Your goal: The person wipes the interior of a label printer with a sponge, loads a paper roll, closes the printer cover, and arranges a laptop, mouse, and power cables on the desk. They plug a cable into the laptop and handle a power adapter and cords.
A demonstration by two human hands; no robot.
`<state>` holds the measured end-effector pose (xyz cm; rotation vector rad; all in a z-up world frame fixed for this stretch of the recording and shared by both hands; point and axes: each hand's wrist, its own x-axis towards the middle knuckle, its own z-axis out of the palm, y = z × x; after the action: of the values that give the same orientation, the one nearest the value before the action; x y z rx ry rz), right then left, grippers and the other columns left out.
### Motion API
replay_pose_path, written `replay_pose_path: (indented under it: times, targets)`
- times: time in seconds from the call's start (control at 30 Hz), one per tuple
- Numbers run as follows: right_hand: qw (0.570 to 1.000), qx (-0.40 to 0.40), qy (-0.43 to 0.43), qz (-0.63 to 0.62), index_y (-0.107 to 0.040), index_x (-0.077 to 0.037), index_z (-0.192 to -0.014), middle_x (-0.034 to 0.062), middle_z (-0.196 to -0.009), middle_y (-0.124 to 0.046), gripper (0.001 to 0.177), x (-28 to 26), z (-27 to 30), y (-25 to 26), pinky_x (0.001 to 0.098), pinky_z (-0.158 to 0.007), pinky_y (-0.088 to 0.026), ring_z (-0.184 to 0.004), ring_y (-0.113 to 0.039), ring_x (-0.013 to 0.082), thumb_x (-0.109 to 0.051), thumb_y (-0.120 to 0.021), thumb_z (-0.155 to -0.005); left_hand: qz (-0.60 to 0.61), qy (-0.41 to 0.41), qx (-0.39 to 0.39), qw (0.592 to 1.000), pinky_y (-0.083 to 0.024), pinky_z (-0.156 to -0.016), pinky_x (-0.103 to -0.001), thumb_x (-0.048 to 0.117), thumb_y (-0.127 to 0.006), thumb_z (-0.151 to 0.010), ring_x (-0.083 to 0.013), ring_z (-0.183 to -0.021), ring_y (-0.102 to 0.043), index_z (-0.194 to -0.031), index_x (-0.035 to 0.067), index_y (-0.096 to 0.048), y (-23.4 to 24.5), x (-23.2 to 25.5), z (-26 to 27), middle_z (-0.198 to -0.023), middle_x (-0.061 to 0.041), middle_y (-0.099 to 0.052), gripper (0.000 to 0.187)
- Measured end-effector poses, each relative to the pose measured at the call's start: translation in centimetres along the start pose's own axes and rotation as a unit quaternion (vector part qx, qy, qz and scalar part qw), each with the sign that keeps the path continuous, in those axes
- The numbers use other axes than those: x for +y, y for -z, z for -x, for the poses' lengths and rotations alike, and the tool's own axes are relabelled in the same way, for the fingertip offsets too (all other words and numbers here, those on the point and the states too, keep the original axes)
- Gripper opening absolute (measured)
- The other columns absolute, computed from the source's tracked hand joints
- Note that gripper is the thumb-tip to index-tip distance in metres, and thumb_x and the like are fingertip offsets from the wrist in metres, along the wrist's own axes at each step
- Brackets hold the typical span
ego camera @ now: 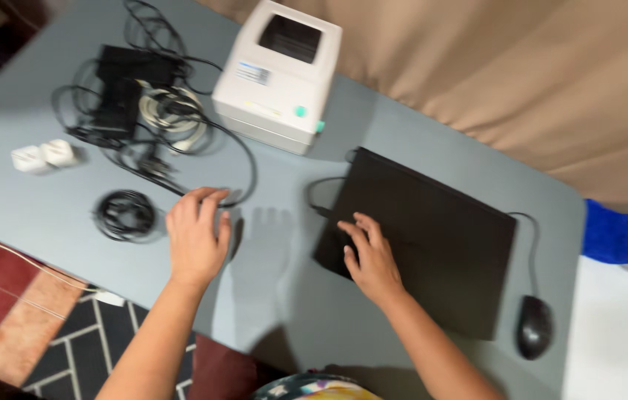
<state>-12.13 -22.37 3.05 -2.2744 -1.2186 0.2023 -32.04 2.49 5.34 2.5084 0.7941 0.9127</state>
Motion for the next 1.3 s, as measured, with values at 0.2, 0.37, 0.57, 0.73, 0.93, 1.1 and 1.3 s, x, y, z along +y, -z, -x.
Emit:
replay_pose_path:
  times: [0.2,0.37,0.57,0.73,0.93,1.1,1.3]
  targets:
    - [0.995,-0.035,-0.004,-0.092,-0.068,-0.014,-0.124,0.0122,-0.143,-0.049,0.033,-11.4,-4.5,-8.0,0.0424,-0.099,-0.051,-0.123,-0.059,0.0305,-0.008,-0.063,-0.092,-0.051,0.163,0.023,0.985,-0.038,-0.105,-0.05,0.01,-0.065,-0.089,-0.0364,-0.124,-0.05,-0.125,0.011,-0.065,4.3,-13.1,-0.3,-0.129,-0.015,-0.057,0.036]
    - [0.986,-0.066,-0.048,-0.148,-0.07,-0.015,-0.121,0.0088,-0.136,-0.057,0.029,-19.3,-7.4,-14.3,0.0376,-0.092,-0.053,-0.115,-0.066,0.0247,-0.008,-0.062,-0.094,0.045,0.307,-0.113,0.944,-0.046,-0.097,-0.05,0.025,-0.076,-0.079,-0.0456,-0.111,-0.054,-0.131,0.005,-0.058,5.2,-22.9,-0.6,-0.127,-0.028,-0.048,0.059]
    - [0.93,-0.147,-0.157,-0.297,-0.057,-0.015,-0.136,0.0062,-0.134,-0.06,0.042,-22.0,-9.0,-18.5,0.0304,-0.089,-0.055,-0.103,-0.069,0.0177,-0.016,-0.064,-0.095,0.132,0.311,-0.196,0.92,-0.056,-0.087,-0.043,0.019,-0.073,-0.079,-0.037,-0.095,-0.072,-0.125,0.007,-0.068,2.9,-25.3,-0.3,-0.105,-0.022,-0.073,0.048]
    - [0.874,-0.128,-0.194,-0.427,-0.042,-0.019,-0.152,0.0105,-0.14,-0.055,0.063,-22.6,-9.1,-16.8,0.0353,-0.092,-0.053,-0.108,-0.062,0.0176,-0.022,-0.068,-0.095,0.321,0.309,-0.23,0.865,-0.057,-0.074,-0.032,0.013,-0.074,-0.076,-0.0197,-0.083,-0.072,-0.119,0.004,-0.072,5.3,-18.7,-1.0,-0.098,-0.011,-0.078,0.044]
    - [0.714,-0.024,-0.148,-0.684,-0.045,-0.014,-0.155,0.0186,-0.136,-0.058,0.064,-22.3,-5.3,-7.1,0.0443,-0.105,-0.051,-0.123,-0.06,0.0272,-0.02,-0.071,-0.097,0.565,0.282,-0.291,0.719,-0.056,-0.071,-0.023,-0.001,-0.078,-0.076,-0.0079,-0.081,-0.068,-0.121,-0.001,-0.069,11.3,-7.9,-4.7,-0.092,-0.004,-0.075,0.046]
    - [0.661,-0.013,-0.037,-0.749,-0.041,-0.021,-0.152,0.0168,-0.145,-0.055,0.067,-21.0,-1.7,-1.7,0.0494,-0.112,-0.047,-0.134,-0.058,0.0332,-0.025,-0.077,-0.096,0.623,0.212,-0.355,0.664,-0.058,-0.075,-0.023,-0.003,-0.081,-0.074,-0.007,-0.082,-0.069,-0.12,-0.003,-0.07,12.8,-1.1,-6.0,-0.09,-0.001,-0.073,0.048]
    - [0.675,0.046,-0.029,-0.736,-0.038,-0.023,-0.155,0.0139,-0.142,-0.056,0.071,-19.9,1.0,-0.1,0.0475,-0.108,-0.048,-0.132,-0.059,0.0291,-0.023,-0.077,-0.096,0.559,0.131,-0.307,0.759,-0.059,-0.08,-0.024,-0.003,-0.077,-0.077,-0.007,-0.083,-0.067,-0.119,-0.003,-0.073,11.0,2.8,-4.5,-0.09,-0.002,-0.072,0.042]
